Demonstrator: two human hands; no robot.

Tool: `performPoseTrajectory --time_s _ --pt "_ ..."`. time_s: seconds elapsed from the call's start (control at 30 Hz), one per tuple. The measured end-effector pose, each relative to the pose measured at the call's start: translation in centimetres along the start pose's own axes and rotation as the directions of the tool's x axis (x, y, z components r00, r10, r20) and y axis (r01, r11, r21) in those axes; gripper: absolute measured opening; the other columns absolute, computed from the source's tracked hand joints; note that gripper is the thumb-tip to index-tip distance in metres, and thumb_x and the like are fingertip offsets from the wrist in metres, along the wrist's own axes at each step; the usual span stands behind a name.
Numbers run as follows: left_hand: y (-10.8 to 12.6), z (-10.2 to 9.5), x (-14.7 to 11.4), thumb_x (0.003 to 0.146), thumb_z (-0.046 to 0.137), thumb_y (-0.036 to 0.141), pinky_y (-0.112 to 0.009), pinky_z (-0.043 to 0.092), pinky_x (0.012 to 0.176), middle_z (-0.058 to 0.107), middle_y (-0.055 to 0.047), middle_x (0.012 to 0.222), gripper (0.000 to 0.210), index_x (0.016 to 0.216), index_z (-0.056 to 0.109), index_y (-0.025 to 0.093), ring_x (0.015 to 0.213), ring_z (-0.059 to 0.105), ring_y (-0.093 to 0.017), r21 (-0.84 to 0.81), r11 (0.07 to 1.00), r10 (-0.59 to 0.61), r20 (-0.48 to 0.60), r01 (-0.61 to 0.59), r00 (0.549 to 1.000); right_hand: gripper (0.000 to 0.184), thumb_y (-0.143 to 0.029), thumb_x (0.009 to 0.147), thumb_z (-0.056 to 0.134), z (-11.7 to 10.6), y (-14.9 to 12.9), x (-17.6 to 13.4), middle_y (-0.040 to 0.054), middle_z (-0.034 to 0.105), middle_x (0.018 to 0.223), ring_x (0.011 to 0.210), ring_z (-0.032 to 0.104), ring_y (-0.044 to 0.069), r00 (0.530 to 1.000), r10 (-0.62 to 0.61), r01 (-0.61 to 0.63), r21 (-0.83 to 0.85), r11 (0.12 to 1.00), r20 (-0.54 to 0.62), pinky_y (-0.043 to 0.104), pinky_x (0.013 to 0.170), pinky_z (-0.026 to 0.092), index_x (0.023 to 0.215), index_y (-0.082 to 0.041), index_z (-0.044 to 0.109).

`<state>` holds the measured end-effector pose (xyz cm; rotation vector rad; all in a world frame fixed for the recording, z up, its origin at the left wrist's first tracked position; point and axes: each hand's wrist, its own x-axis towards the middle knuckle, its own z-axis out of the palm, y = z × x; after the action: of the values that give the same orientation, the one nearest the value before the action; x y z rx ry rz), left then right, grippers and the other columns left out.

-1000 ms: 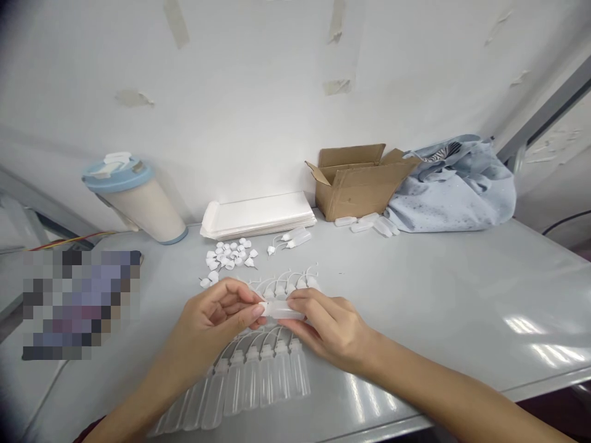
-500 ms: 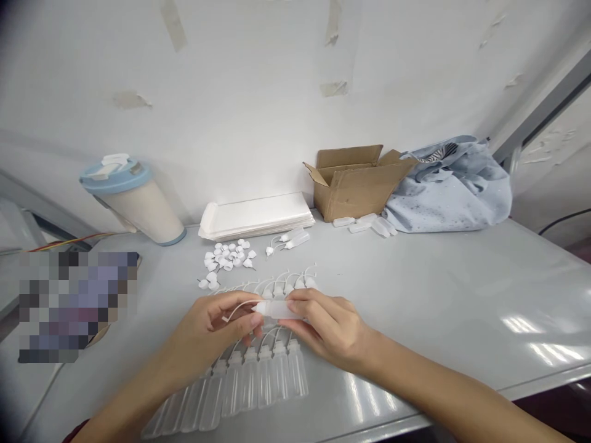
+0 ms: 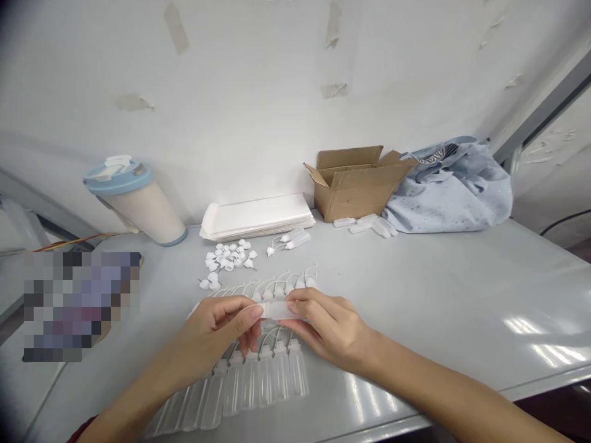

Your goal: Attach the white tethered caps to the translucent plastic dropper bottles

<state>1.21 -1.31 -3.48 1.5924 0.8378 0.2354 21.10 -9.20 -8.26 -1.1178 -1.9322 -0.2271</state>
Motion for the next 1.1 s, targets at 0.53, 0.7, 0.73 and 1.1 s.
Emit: performPoseTrajectory --time_s 0.53,0.7,0.73,1.1 --pt "-0.53 0.28 0.04 0.091 0.043 0.044 -0.023 0.045 0.058 0.062 0.0 0.063 0.037 0.072 0.061 0.018 0.06 0.057 -0.013 0.111 0.993 0.044 -0.027 -0.041 0.999 0.011 -0.025 0.09 0.057 0.09 -0.13 0.3 0.0083 0.071 0.084 0.074 0.069 0.016 0.999 0.052 -0.053 0.05 0.997 0.013 0.023 0.054 0.058 0.097 -0.016 0.057" --pt "-0.61 0.46 -0.21 0.09 0.048 0.036 -0.023 0.046 0.061 0.062 0.001 0.068 0.023 0.085 0.065 0.02 0.066 0.06 -0.014 0.137 0.984 0.126 -0.057 -0.118 0.99 0.018 -0.031 0.091 0.057 -0.36 -0.41 0.64 0.0081 0.07 0.079 0.055 0.062 0.012 0.978 0.174 -0.192 0.18 0.965 0.111 0.021 0.046 0.053 0.097 -0.014 0.058" --pt "-0.56 0.5 -0.25 0.089 0.049 0.034 -0.023 0.045 0.06 0.063 0.002 0.07 0.021 0.088 0.065 0.021 0.067 0.06 -0.015 0.161 0.978 0.144 -0.068 -0.131 0.987 0.019 -0.032 0.09 0.057 -0.43 -0.45 0.71 0.0076 0.069 0.077 0.053 0.061 0.011 0.973 0.193 -0.214 0.191 0.958 0.125 0.021 0.046 0.052 0.096 -0.014 0.059" --pt "-0.6 0.57 -0.31 0.091 0.044 0.046 -0.024 0.045 0.058 0.062 -0.001 0.073 0.033 0.087 0.064 0.02 0.065 0.056 -0.015 0.101 0.991 0.096 -0.052 -0.091 0.994 0.014 -0.023 0.09 0.057 -0.05 -0.22 0.47 0.009 0.069 0.087 0.076 0.068 0.018 0.995 0.086 -0.093 0.168 0.981 0.047 0.027 0.059 0.059 0.102 -0.016 0.056"
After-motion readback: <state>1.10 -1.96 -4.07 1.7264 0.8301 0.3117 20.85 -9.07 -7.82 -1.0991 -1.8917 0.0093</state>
